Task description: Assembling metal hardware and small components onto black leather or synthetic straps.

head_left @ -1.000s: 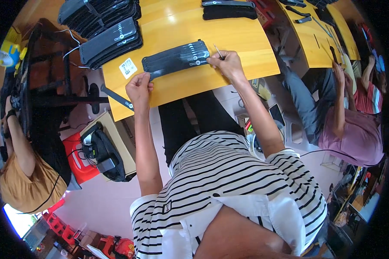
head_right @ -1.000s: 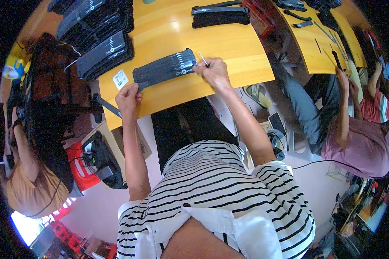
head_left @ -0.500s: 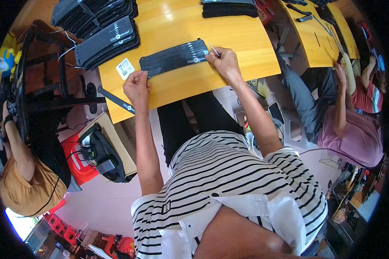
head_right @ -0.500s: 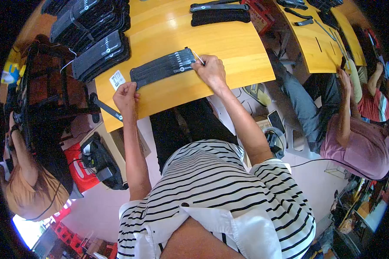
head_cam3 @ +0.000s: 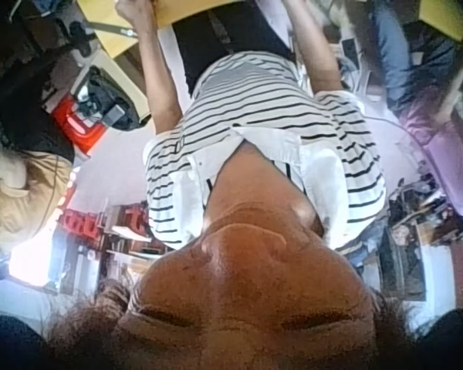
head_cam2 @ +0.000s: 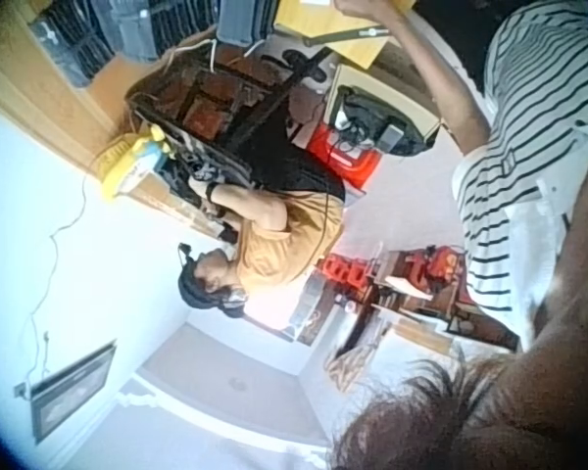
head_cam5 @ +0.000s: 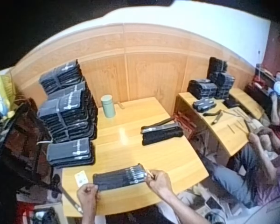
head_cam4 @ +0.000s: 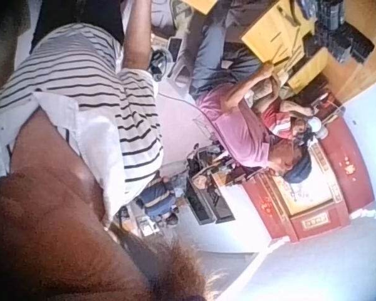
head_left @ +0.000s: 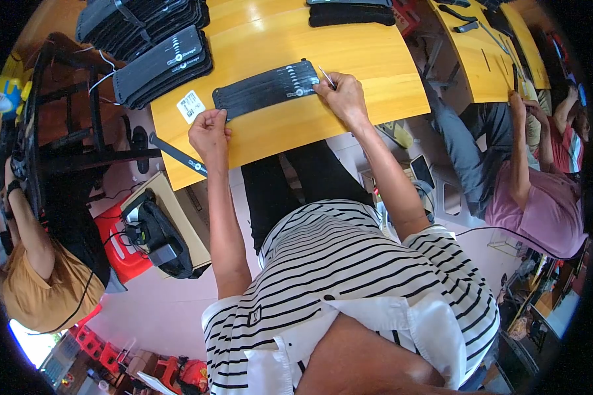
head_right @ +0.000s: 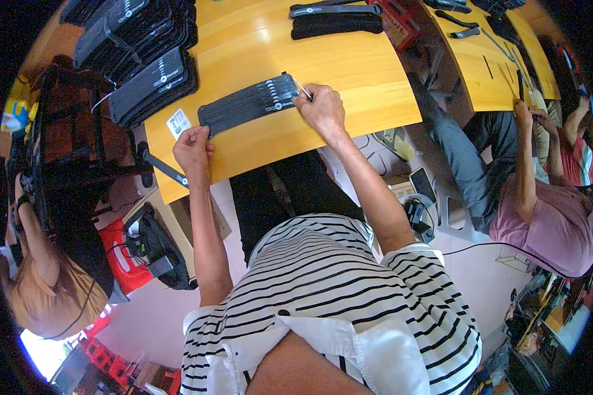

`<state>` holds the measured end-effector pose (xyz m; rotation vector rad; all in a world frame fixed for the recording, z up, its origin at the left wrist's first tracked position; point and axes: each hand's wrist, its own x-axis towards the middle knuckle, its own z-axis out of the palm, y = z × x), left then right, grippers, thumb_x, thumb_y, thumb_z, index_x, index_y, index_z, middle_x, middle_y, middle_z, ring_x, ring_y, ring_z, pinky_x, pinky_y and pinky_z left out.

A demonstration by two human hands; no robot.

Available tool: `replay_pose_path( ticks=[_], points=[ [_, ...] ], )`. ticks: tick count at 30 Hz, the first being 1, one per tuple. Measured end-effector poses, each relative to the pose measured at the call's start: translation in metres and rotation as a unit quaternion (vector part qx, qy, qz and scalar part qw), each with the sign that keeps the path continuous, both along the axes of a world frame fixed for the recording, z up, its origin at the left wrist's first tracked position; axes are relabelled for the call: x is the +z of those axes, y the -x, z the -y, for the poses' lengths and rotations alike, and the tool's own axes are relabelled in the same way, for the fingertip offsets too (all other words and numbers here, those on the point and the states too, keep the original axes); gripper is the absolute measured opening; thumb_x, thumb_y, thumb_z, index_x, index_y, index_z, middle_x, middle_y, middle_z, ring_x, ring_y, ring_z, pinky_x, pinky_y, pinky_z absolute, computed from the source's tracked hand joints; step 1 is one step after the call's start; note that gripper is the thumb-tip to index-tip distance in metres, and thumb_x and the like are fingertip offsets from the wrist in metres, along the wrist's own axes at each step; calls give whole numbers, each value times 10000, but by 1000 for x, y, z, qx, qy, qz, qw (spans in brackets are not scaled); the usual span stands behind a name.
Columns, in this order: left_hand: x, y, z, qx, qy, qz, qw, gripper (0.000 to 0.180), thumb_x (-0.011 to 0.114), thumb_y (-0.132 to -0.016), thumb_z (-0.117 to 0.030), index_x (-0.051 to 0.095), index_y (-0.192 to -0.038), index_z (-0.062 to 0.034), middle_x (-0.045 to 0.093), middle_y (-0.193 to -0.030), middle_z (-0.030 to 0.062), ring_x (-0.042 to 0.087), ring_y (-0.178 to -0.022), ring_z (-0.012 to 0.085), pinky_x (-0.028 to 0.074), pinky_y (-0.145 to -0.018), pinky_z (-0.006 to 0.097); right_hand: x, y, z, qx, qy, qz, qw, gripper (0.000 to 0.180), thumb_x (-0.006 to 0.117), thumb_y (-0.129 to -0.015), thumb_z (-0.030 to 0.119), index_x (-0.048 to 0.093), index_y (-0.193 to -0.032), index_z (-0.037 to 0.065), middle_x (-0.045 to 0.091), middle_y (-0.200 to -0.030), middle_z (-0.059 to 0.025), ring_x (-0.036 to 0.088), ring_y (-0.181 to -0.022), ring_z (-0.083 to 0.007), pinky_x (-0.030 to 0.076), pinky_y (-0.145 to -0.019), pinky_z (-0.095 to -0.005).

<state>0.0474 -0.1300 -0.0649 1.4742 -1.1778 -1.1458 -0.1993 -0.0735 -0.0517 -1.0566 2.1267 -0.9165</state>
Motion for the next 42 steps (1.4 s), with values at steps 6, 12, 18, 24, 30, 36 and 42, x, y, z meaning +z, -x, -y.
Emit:
replay_pose_path(
  ticks=[6,12,18,24,30,36,42],
  points=[
    [-2,0,2,6,-6,-4,1000,87,660,-773,-63,604,-778,3,537,-566,9,478,-416,63,366,-383,183,2,-3,-1,-4,38,-23,999,204,647,-746,149,548,-624,19,482,-490,-19,437,-454,-85,357,-454,-263],
    [-1,3,0,1,-3,6,1000,83,655,-775,-58,602,-780,5,544,-578,17,483,-421,68,371,-385,187,-1,0,0,-3,0,-30,1000,202,660,-714,245,588,-653,66,589,-592,-108,590,-590,-259,450,-571,-372],
    [-7,-1,1,3,8,-8,1000,94,657,-773,-61,597,-790,10,557,-601,28,488,-422,75,381,-390,190,1,-4,0,-7,15,-27,999,207,657,-723,208,566,-632,46,534,-540,-73,514,-527,-182,402,-517,-331],
    [-5,0,2,-1,9,12,1000,94,656,-773,-61,597,-783,11,561,-602,31,489,-416,77,385,-385,192,2,-5,0,-6,31,-46,998,222,657,-739,191,558,-633,23,493,-505,-61,454,-470,-135,373,-489,-307],
    [-5,3,3,2,10,21,1000,91,653,-773,-57,593,-772,10,555,-591,31,486,-412,77,382,-380,195,-1,-4,1,-8,21,-72,997,214,656,-739,206,574,-649,30,528,-532,-87,492,-487,-176,394,-510,-325],
    [-4,3,3,6,10,27,1000,91,655,-770,-56,591,-768,9,547,-580,31,478,-405,77,376,-376,196,3,-8,1,-6,-3,-95,995,208,647,-743,236,591,-677,47,569,-583,-109,550,-543,-234,425,-548,-357],
    [-5,4,0,18,22,40,999,101,661,-759,-60,594,-756,16,551,-571,33,483,-402,88,375,-374,209,4,-12,0,-5,-20,-130,991,192,632,-748,251,614,-726,61,607,-649,-133,600,-632,-285,452,-595,-385]
  ],
)
